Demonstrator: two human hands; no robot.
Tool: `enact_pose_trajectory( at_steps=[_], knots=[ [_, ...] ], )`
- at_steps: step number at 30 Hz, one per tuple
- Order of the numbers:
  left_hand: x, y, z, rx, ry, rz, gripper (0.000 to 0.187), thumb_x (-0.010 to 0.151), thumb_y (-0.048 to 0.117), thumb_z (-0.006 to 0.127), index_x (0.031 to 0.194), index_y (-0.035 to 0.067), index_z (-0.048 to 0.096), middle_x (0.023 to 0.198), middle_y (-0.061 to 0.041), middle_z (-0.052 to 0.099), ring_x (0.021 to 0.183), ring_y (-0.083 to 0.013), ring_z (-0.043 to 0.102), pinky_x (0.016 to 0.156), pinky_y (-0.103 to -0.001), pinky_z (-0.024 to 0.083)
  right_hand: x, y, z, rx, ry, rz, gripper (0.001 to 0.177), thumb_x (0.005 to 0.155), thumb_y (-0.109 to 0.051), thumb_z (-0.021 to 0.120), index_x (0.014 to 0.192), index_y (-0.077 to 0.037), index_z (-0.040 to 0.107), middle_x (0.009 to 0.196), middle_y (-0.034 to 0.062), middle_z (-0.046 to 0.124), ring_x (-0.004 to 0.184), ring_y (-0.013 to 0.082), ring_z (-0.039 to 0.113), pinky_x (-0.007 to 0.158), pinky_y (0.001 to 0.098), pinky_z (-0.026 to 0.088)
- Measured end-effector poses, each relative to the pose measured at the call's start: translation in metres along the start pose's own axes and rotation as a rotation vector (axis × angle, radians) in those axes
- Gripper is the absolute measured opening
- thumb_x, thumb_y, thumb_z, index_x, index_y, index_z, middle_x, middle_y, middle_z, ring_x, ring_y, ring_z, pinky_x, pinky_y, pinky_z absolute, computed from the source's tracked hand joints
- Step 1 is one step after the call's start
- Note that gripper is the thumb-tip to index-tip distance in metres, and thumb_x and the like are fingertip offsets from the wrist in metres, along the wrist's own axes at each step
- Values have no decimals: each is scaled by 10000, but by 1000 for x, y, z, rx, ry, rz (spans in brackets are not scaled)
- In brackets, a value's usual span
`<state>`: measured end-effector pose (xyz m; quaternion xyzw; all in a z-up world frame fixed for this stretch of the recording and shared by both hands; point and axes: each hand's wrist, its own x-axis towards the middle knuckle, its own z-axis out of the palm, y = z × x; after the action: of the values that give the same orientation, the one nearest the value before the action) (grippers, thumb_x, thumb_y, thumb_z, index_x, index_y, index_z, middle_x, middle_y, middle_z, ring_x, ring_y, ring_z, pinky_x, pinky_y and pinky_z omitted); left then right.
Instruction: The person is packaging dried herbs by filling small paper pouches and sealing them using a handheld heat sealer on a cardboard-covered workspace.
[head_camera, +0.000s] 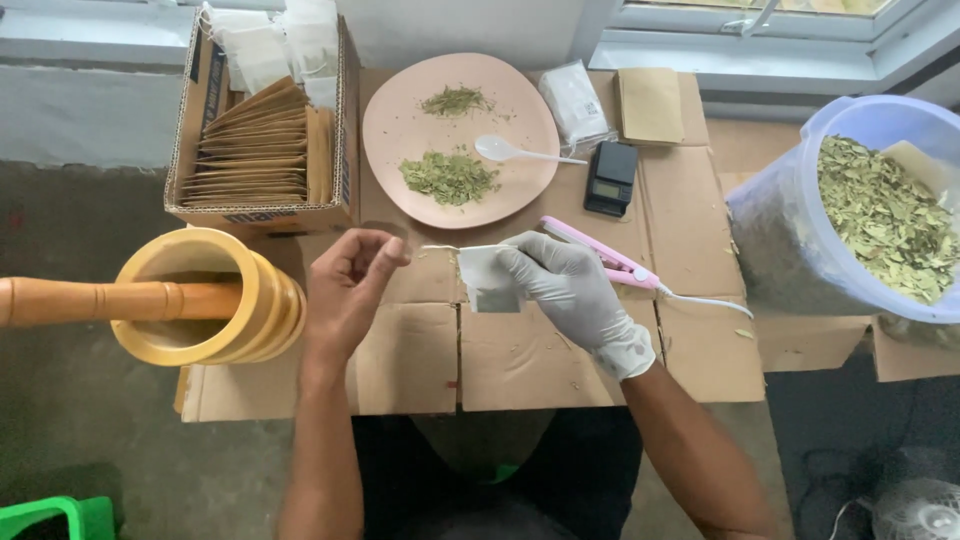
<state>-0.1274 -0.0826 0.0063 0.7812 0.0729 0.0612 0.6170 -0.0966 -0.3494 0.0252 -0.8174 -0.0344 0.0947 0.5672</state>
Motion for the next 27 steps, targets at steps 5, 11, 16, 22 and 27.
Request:
enact_pose_trajectory(
  at_steps=[5,11,16,22,27],
  knots=[
    [-52,-32,28,-252,255,-9,190,1150,227,690,1167,40,657,1050,-124,781,1013,-231,804,956,-414,665,5,1,4,-49,30,27,107,1068,-269,806,1041,-213,892,807,47,808,827,140,759,895,362,633],
    [-96,-28,51,-440,-320,164,566,1157,257,614,1628,225,303,1694,-241,442,1571,-392,527,1289,-505,461,-6,-15,15,-49,-82,-67,255,1117,-277,665,1042,-97,828,949,-72,774,916,56,635,865,235,519],
    [-80,-56,80,-425,-202,240,824,1129,135,645,1810,243,193,1681,-250,511,1432,-412,654,1199,-586,549,-9,-22,24,-25,-36,61,150,1070,-259,791,996,-170,887,748,75,803,755,184,744,858,359,641],
    [-67,-45,80,-402,-114,307,857,1041,-39,730,1770,66,291,1778,-197,443,1160,-264,786,1034,-448,675,-10,-7,14,-27,-36,61,160,1076,-267,777,965,-185,859,727,37,777,733,147,700,829,336,626],
    [-63,-36,79,-294,-125,341,944,986,-60,784,1773,108,290,1844,-194,318,1087,-350,825,970,-470,705,-8,8,9,2,-61,84,138,1083,-242,764,1006,-184,862,762,34,807,759,134,702,811,313,623]
  ],
)
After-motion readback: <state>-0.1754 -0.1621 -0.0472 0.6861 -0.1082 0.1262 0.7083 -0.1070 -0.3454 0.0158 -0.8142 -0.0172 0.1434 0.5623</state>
